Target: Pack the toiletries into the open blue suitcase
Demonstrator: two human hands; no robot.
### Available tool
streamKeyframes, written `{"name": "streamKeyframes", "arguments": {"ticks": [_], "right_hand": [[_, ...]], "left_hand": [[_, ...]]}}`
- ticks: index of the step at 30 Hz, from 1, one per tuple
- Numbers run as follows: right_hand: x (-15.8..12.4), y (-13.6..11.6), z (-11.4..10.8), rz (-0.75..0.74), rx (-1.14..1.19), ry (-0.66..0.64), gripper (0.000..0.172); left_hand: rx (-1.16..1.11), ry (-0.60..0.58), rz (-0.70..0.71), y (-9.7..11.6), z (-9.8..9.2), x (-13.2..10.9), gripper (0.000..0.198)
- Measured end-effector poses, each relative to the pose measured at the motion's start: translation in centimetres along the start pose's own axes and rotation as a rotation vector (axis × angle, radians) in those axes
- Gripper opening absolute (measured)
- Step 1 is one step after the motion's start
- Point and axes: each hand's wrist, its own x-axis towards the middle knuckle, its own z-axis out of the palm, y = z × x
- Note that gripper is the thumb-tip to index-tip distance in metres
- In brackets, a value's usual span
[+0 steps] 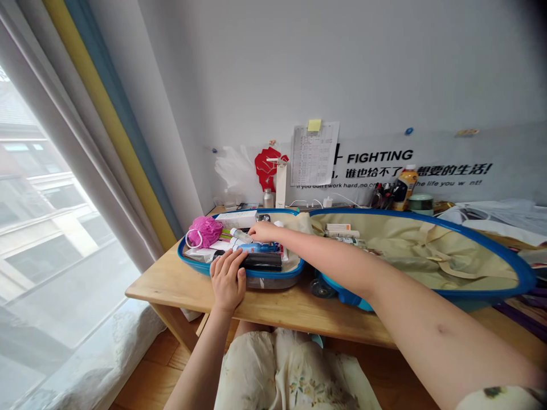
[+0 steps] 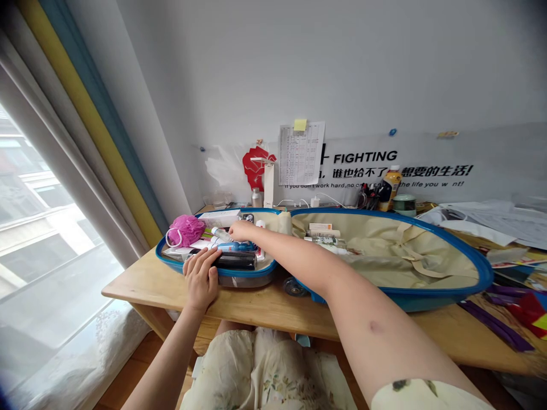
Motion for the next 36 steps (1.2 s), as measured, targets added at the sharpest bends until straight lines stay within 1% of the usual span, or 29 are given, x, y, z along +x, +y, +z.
{"name": "streamKeyframes", "arguments": {"ticks": [5, 9, 15, 18, 21, 23, 25, 28, 30, 32, 34, 36], "right_hand": [[0.4, 0.2, 0.3, -0.041, -0.031, 0.051, 0.036], [0.8, 0.3, 0.7, -0.057, -0.069, 0.043, 0.042], [0.8, 0.3, 0.7, -0.037, -0.119, 0.007, 0.051], [0.7, 0.1, 0.7, -0.019, -0.138, 0.001, 0.05], [0.6, -0.1, 0.6, -0.01, -0.142, 0.012, 0.045], [0.4, -0.1, 0.2, -0.004, -0.127, 0.032, 0.042], [0.2, 0.3, -0.8, 0.01, -0.103, 0.066, 0.041], [-0.7, 2.2, -3.3, 0.047, -0.057, 0.112, 0.038], [-1.9, 4.4, -5.3, 0.097, -0.03, 0.119, 0.036], [-3.6, 7.2, -6.9, 0.172, -0.009, 0.112, 0.04], [-5.7, 10.3, -7.8, 0.251, 0.007, 0.091, 0.044], [-7.9, 13.1, -7.8, 0.327, 0.015, 0.037, 0.037]], "left_hand": [[-0.001, 0.0, -0.002, 0.0, 0.0, 0.0, 0.04], [0.004, -0.004, 0.0, 0.0, 0.0, 0.0, 0.04], [0.004, 0.008, 0.015, 0.1, -0.1, 0.2, 0.04], [-0.001, 0.014, 0.015, 0.1, 0.0, 0.2, 0.039], [0.0, 0.006, 0.004, 0.1, 0.0, 0.1, 0.04], [-0.001, 0.004, 0.004, 0.1, 0.0, 0.1, 0.04], [-0.003, 0.005, 0.004, 0.0, 0.0, 0.0, 0.04], [-0.004, -0.005, -0.01, 0.0, 0.0, -0.1, 0.041], [-0.004, -0.008, -0.011, 0.0, 0.0, -0.1, 0.041], [-0.004, 0.004, 0.003, 0.0, -0.1, 0.0, 0.04], [-0.004, 0.017, 0.014, 0.1, -0.1, 0.1, 0.039], [-0.008, 0.015, 0.011, 0.1, -0.1, 0.1, 0.039]]}}
